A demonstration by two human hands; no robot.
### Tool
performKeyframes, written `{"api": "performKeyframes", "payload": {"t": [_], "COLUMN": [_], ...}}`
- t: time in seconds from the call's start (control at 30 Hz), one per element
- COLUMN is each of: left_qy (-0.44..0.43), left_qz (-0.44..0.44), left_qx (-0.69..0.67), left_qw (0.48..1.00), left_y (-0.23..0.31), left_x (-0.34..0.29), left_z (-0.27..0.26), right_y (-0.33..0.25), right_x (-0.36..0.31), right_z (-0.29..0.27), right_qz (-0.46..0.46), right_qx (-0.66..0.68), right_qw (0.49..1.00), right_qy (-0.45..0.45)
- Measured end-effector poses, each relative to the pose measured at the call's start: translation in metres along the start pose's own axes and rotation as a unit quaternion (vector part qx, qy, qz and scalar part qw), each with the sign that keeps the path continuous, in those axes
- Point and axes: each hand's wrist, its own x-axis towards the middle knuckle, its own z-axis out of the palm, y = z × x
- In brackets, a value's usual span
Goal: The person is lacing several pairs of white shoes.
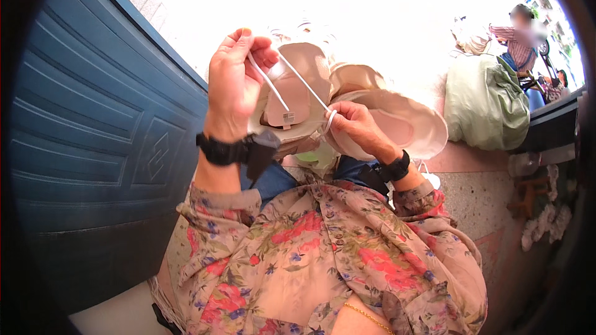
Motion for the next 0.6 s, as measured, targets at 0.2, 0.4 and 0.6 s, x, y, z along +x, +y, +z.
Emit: {"api": "performKeyframes", "payload": {"t": [0.2, 0.4, 0.6], "left_qy": [0.147, 0.052, -0.121], "left_qz": [0.239, 0.263, 0.010], "left_qx": [0.335, 0.553, 0.497], "left_qw": [0.900, 0.789, 0.859], "left_y": [-0.020, -0.028, -0.109], "left_x": [-0.015, -0.071, -0.055], "left_z": [-0.035, -0.004, -0.021], "right_y": [0.019, 0.035, 0.035], "right_x": [-0.004, -0.003, 0.000], "right_z": [-0.003, -0.007, -0.005], "right_qz": [-0.007, 0.001, -0.047], "right_qx": [0.136, 0.241, 0.167], "right_qw": [0.990, 0.970, 0.985], "right_qy": [0.024, 0.025, 0.017]}}
